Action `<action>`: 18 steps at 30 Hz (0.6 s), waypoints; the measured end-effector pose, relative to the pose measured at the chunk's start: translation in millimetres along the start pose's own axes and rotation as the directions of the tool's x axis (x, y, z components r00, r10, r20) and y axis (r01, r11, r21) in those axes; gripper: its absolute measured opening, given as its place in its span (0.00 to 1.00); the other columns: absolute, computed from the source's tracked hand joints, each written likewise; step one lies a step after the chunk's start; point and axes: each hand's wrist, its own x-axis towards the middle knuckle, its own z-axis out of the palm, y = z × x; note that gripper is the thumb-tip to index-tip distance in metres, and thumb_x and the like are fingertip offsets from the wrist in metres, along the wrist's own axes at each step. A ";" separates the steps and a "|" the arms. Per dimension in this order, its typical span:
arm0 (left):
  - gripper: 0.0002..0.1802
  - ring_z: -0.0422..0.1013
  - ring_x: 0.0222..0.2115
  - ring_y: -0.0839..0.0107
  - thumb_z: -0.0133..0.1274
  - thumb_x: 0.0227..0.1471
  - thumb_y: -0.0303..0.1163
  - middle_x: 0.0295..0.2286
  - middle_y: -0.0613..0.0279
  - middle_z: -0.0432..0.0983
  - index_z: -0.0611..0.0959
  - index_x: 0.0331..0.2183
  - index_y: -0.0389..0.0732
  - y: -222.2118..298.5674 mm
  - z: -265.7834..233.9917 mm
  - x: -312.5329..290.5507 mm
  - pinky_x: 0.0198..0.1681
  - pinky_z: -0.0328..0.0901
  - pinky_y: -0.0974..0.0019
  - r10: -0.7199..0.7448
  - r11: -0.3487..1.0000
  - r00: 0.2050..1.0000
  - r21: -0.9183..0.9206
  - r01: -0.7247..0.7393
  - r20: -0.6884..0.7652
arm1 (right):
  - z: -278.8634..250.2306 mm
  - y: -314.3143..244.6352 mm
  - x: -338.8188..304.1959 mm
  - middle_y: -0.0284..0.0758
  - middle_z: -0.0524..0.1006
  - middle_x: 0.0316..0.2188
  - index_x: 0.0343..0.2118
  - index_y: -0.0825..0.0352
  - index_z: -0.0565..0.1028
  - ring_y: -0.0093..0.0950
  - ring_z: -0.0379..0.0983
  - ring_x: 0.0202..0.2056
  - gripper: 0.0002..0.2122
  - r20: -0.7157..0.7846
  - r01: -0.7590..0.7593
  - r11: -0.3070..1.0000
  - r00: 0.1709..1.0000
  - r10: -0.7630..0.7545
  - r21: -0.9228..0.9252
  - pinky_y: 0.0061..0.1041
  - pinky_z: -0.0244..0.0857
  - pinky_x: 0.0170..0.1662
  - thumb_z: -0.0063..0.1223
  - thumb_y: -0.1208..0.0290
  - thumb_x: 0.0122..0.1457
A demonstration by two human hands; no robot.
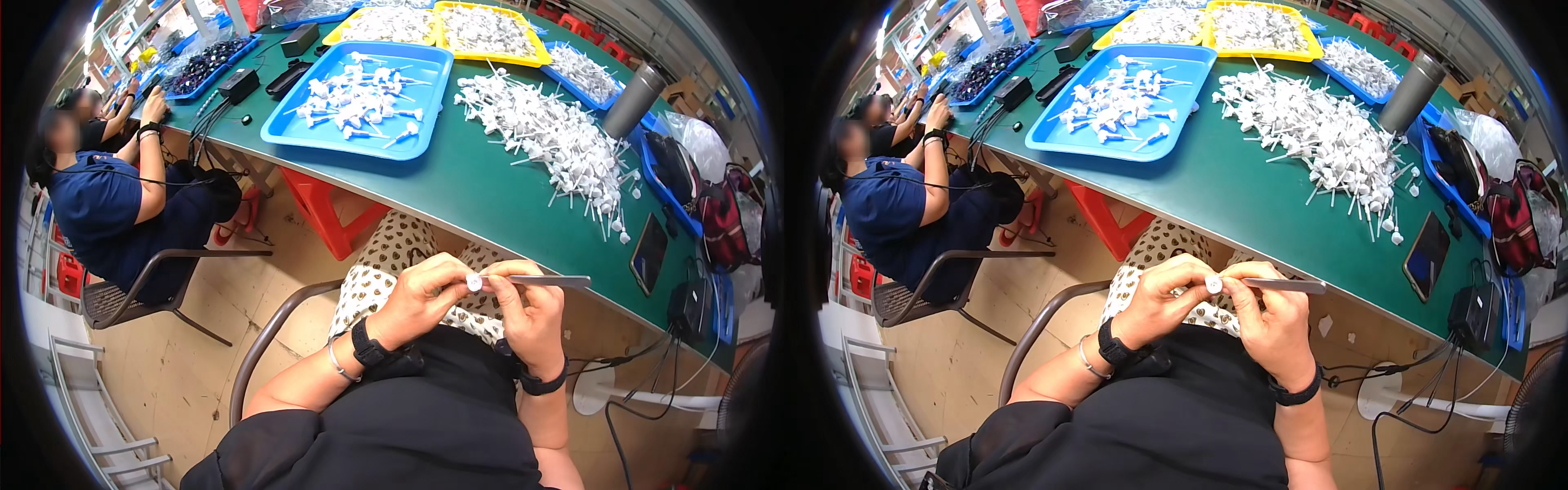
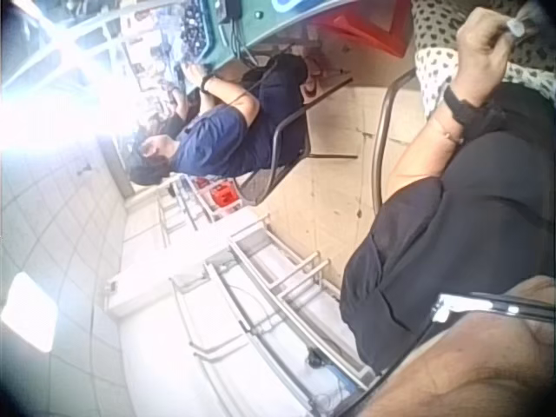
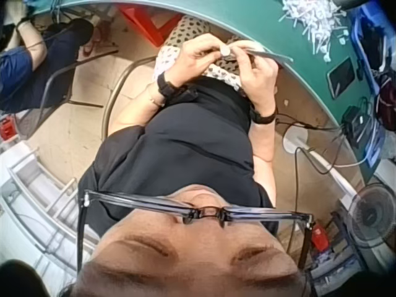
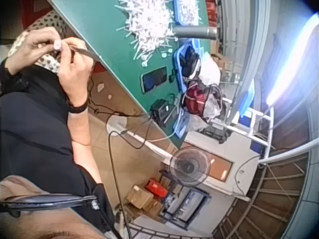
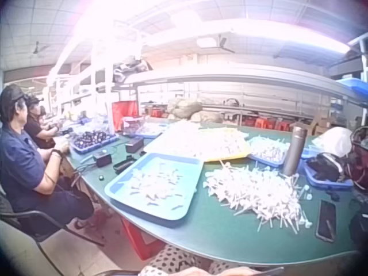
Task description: The person sits at a green workbench and uses tweezers to pick up small white cylindrical components from a pile. They manipulate the components with the tweezers and their fingers, then place them into a blue tray. The process is repetitive, involving picking, adjusting, and placing the small parts.
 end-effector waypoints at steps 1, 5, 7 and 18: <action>0.07 0.77 0.30 0.70 0.59 0.53 0.20 0.31 0.59 0.79 0.84 0.37 0.36 0.4 -0.5 -0.3 0.33 0.71 0.70 0.013 1.000 1.000 0.008 -0.013 0.004 | -0.5 0.2 0.6 0.37 0.79 0.36 0.36 0.73 0.79 0.32 0.80 0.33 0.04 0.005 -0.027 0.998 1.000 0.027 0.058 0.24 0.75 0.39 0.52 0.80 0.63; 0.07 0.77 0.29 0.71 0.58 0.53 0.19 0.31 0.59 0.78 0.83 0.37 0.35 -3.7 1.4 -0.5 0.31 0.71 0.71 0.038 0.999 0.999 -0.029 -0.038 -0.003 | 2.8 1.8 -1.3 0.36 0.79 0.32 0.36 0.75 0.78 0.26 0.79 0.34 0.04 -0.041 -0.176 0.917 0.978 0.203 0.357 0.22 0.73 0.37 0.54 0.81 0.61; 0.07 0.77 0.29 0.72 0.57 0.53 0.18 0.31 0.58 0.78 0.83 0.37 0.34 -3.2 2.0 1.3 0.31 0.72 0.71 -0.018 0.993 1.000 -0.115 0.016 -0.012 | 6.0 -4.1 0.1 0.35 0.80 0.31 0.36 0.74 0.78 0.25 0.79 0.34 0.03 -0.130 -0.088 0.941 0.982 0.137 0.326 0.22 0.73 0.37 0.56 0.81 0.60; 0.06 0.78 0.28 0.73 0.56 0.54 0.17 0.32 0.58 0.77 0.82 0.36 0.33 0.9 -2.3 1.9 0.30 0.72 0.73 -0.033 0.995 0.999 -0.091 0.033 0.009 | 9.3 1.3 -0.6 0.37 0.80 0.33 0.38 0.72 0.78 0.25 0.77 0.32 0.05 -0.127 0.122 0.988 0.986 -0.110 0.096 0.22 0.70 0.36 0.58 0.81 0.59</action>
